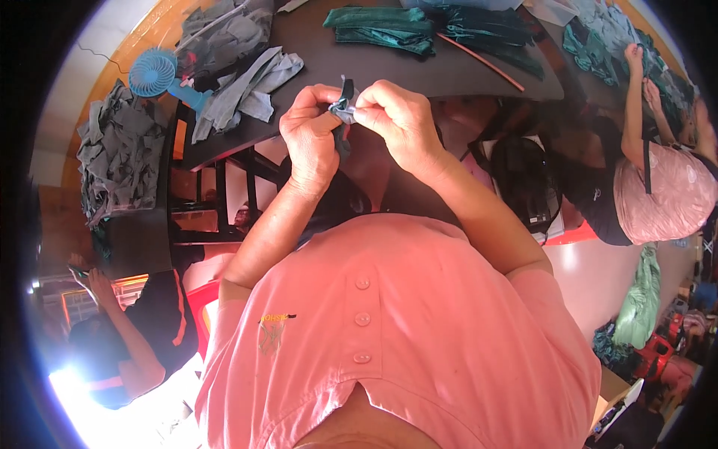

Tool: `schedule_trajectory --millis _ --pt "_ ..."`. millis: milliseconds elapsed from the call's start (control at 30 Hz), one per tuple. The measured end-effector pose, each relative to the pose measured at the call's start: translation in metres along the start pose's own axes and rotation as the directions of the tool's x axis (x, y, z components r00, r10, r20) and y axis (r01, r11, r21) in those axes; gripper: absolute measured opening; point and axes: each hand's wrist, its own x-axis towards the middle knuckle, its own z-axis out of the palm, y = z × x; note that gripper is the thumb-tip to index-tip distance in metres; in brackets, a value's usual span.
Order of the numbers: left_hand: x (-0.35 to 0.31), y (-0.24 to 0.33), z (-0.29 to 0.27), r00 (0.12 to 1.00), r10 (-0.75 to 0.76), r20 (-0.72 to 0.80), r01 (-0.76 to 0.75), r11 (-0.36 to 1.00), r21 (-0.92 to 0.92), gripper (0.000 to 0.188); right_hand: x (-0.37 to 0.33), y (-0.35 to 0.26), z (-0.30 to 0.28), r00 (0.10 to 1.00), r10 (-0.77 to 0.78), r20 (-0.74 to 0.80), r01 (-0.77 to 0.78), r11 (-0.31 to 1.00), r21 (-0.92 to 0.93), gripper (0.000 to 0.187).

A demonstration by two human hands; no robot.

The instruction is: Preparing and folding fabric strips at a workstation in a garment factory.

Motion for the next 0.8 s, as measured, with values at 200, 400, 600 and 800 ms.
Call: schedule_trajectory --millis 200,400,600,800 --pt "0.027 -0.018 0.0 0.833 0.395 0.387 -0.547 0.687 0.479 0.033 0.013 0.012 -0.009 0.999 0.002 0.035 -0.004 0.998 0.064 0.01" --pt "0.04 -0.027 0.0 0.985 -0.103 0.139 0.071 0.974 0.217 0.021 0.033 0.042 -0.015 0.973 0.225 0.049 -0.23 0.946 0.227 0.011" --pt "0.051 -0.032 -0.001 0.986 0.081 0.143 -0.123 0.942 0.313 0.024 0.031 0.038 -0.007 0.998 -0.07 0.01 0.07 0.996 -0.049 0.01" --pt "0.054 -0.037 0.014 0.985 0.075 0.158 -0.127 0.926 0.357 0.035 0.024 0.041 -0.016 1.0 0.001 -0.022 -0.002 1.0 -0.007 0.01"
